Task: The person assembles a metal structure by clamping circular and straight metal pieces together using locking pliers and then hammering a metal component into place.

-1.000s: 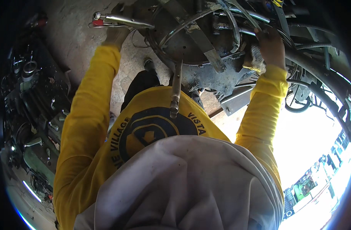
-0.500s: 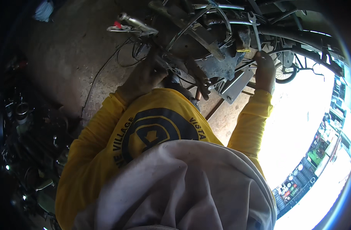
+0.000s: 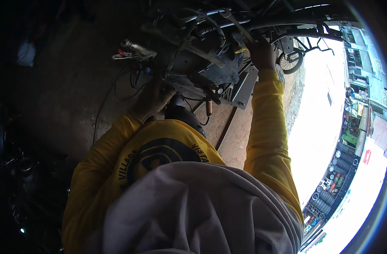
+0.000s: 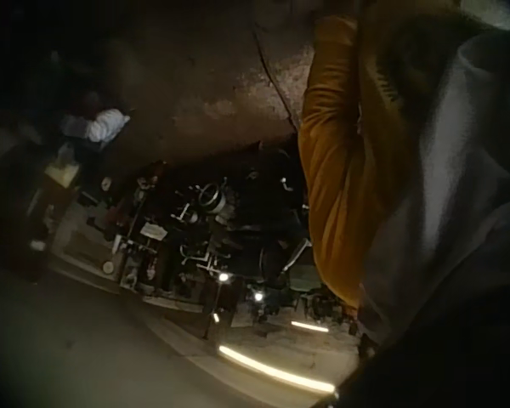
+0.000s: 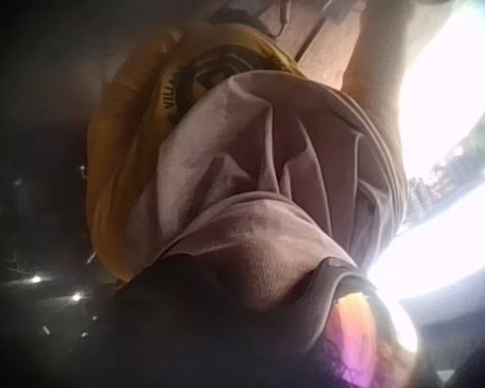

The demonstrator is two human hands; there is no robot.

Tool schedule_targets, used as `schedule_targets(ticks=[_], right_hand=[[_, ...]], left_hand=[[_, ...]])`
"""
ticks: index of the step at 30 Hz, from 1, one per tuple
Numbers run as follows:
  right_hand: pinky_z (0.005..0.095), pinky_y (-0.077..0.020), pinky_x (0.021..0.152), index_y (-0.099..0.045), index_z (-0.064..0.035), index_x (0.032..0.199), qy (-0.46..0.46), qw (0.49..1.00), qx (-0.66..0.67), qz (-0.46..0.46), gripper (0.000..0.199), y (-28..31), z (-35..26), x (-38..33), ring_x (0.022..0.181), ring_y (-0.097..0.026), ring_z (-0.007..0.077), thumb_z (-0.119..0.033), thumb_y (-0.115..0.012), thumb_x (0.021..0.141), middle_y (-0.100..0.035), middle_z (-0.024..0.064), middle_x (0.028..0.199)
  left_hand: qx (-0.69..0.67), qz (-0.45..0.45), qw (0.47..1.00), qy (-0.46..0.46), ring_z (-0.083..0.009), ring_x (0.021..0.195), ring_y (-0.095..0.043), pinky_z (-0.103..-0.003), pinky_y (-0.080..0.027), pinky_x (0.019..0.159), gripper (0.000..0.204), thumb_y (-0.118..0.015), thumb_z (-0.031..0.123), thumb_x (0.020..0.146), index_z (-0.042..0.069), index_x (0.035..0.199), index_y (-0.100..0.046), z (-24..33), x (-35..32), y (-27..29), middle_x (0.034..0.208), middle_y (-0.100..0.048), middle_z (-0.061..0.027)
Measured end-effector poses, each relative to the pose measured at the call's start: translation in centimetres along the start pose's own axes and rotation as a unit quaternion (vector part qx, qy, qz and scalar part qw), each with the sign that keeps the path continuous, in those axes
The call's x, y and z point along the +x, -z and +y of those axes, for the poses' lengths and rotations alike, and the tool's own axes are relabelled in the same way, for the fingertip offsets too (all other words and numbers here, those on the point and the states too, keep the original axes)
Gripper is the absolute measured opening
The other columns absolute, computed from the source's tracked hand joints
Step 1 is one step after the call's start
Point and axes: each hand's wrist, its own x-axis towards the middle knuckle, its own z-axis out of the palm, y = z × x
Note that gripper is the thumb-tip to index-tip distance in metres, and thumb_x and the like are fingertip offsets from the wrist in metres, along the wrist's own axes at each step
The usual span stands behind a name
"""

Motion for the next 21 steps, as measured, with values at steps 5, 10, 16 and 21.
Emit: schedule_targets(ticks=[5,10,16,21], right_hand=[[0.0425,-0.0527,0.085,-0.067,-0.0150,0.115,0.185,0.953,-0.232,-0.065,0.042,-5.8,3.6,11.5,0.105,-0.064,0.0316,-0.047,-0.062,0.088,-0.067,0.0128,0.113],[0.0407,-0.0521,0.088,-0.068,-0.0195,0.114,0.187,0.957,-0.211,-0.070,0.030,-8.5,-4.3,13.8,0.107,-0.063,0.0296,-0.037,-0.061,0.090,-0.066,0.0088,0.112],[0.0452,-0.0385,0.104,-0.050,-0.0125,0.130,0.372,0.909,-0.184,0.045,0.057,-10.5,-3.8,15.9,0.123,-0.046,0.0370,-0.017,-0.074,0.078,-0.046,0.0160,0.134],[0.0427,-0.0520,0.088,-0.068,-0.0192,0.114,0.391,0.914,-0.097,-0.045,0.032,-8.3,-2.3,13.3,0.104,-0.063,0.0311,-0.035,-0.066,0.087,-0.067,0.0074,0.110]], left_hand=[[0.006,0.032,0.998,-0.052,-0.0106,0.062,-0.057,-0.027,-0.049,0.055,0.065,-0.057,0.007,0.091,0.005,0.149,-0.027,1.1,-0.5,0.9,0.073,-0.059,-0.0042],[0.062,0.070,0.993,0.068,-0.0160,0.071,-0.063,-0.032,-0.052,0.068,0.051,-0.058,0.009,0.092,0.001,0.140,-0.045,0.6,-3.6,3.7,0.084,-0.065,-0.0081],[0.061,0.121,0.973,0.189,-0.0134,0.066,-0.062,-0.029,-0.053,0.056,0.048,-0.057,0.012,0.092,0.002,0.138,-0.046,-2.1,-6.8,4.4,0.087,-0.064,-0.0102],[0.058,0.185,0.953,0.233,-0.0157,0.063,-0.063,-0.030,-0.055,0.051,0.048,-0.059,0.013,0.091,0.003,0.136,-0.047,-3.9,-7.8,4.8,0.086,-0.064,-0.0105]])
